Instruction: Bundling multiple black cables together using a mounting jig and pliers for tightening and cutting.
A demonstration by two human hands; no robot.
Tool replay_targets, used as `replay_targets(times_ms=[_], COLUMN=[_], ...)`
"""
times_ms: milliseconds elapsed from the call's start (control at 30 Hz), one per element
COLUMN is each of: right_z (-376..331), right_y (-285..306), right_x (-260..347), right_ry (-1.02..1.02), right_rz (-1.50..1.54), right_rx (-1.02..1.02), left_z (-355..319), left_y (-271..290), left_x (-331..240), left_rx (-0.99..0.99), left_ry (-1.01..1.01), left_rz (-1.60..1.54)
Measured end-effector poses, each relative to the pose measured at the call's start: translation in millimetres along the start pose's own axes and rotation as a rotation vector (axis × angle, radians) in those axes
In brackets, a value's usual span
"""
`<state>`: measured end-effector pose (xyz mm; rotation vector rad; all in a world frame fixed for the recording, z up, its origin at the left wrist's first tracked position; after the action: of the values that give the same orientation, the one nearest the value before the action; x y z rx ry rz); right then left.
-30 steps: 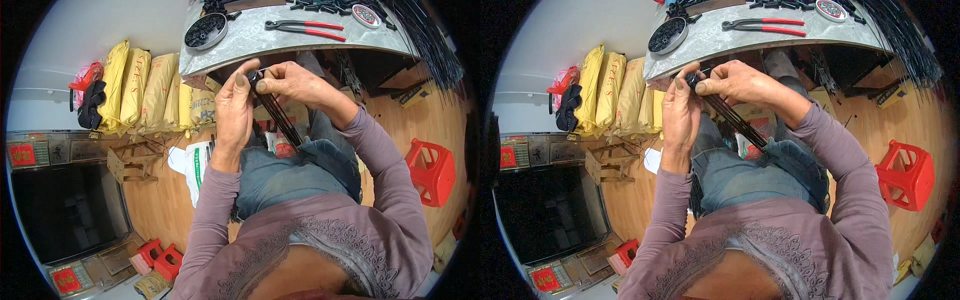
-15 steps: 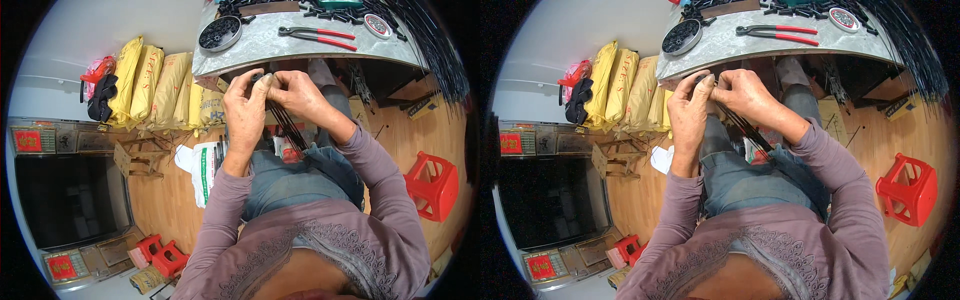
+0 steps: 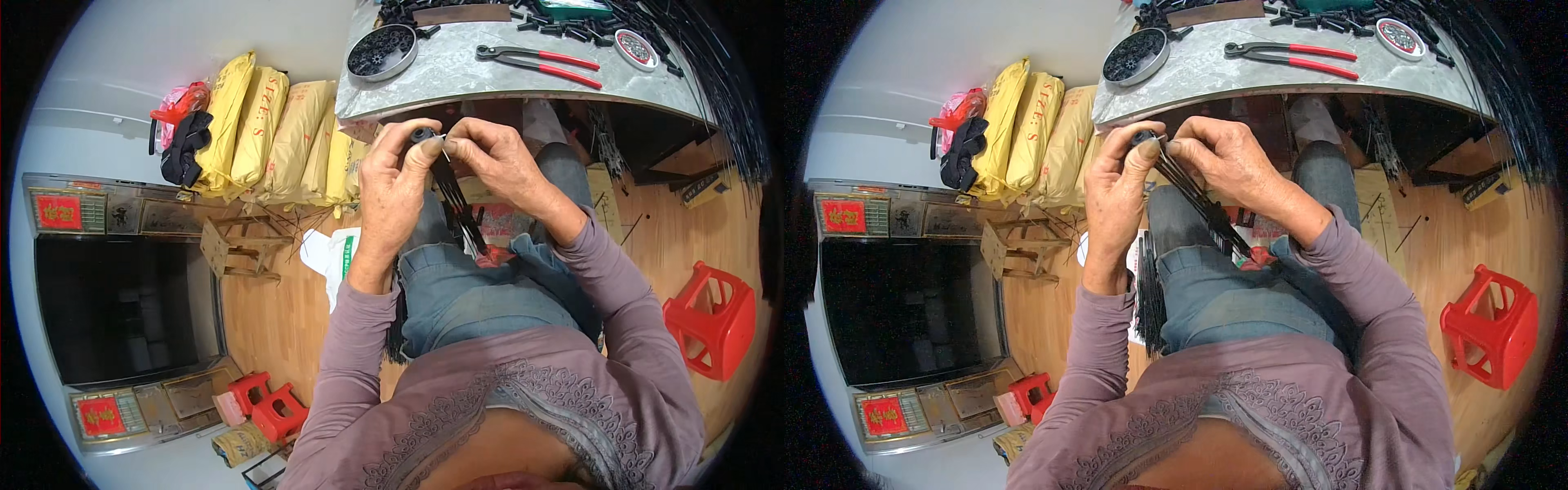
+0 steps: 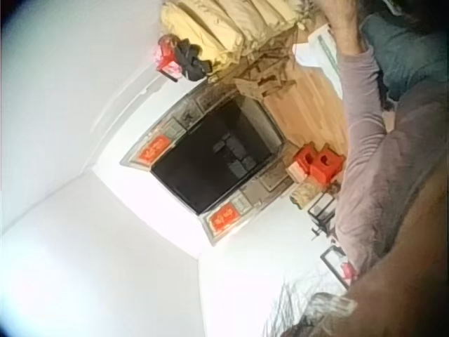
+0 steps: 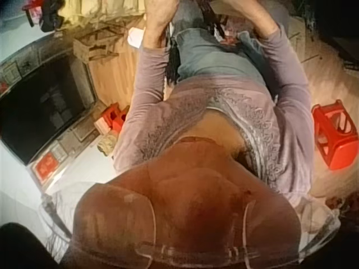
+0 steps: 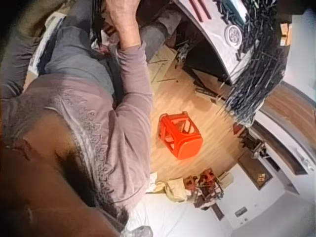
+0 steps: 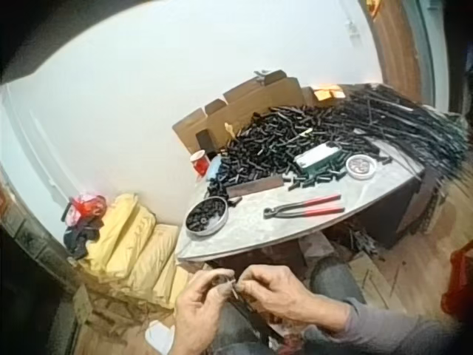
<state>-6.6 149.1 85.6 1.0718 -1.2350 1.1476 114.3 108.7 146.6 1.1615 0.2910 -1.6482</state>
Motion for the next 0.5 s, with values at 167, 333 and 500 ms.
replay_targets(times_ms=[167, 333, 500], right_z=[-2, -2, -16], right_y=[-13, -18, -19], right_x=[-4, -5, 21], right_ry=[0.037, 0.108, 0.373], right_rz=[0.124, 0.029, -0.224], right_rx=[0.063, 0.021, -0.150], left_z=[-4, -5, -7], left_y=[3, 8, 10], left_x=[0, -6, -1], left_rx=[-0.006, -0.005, 0.013], left_ry=[0.059, 0.042, 0.049], left_rz=[-0.012, -0.003, -0.041])
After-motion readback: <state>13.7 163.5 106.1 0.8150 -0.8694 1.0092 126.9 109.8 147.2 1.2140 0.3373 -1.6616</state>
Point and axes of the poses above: each hand's wrist, its own z-axis towards the middle knuckle, its own y-axis out of the back of the hand, x = y × z, the point moved 8 cm from there along z, towards the middle knuckle, and after that the axes turned 7 degrees about -y, right-handed, at the moved point
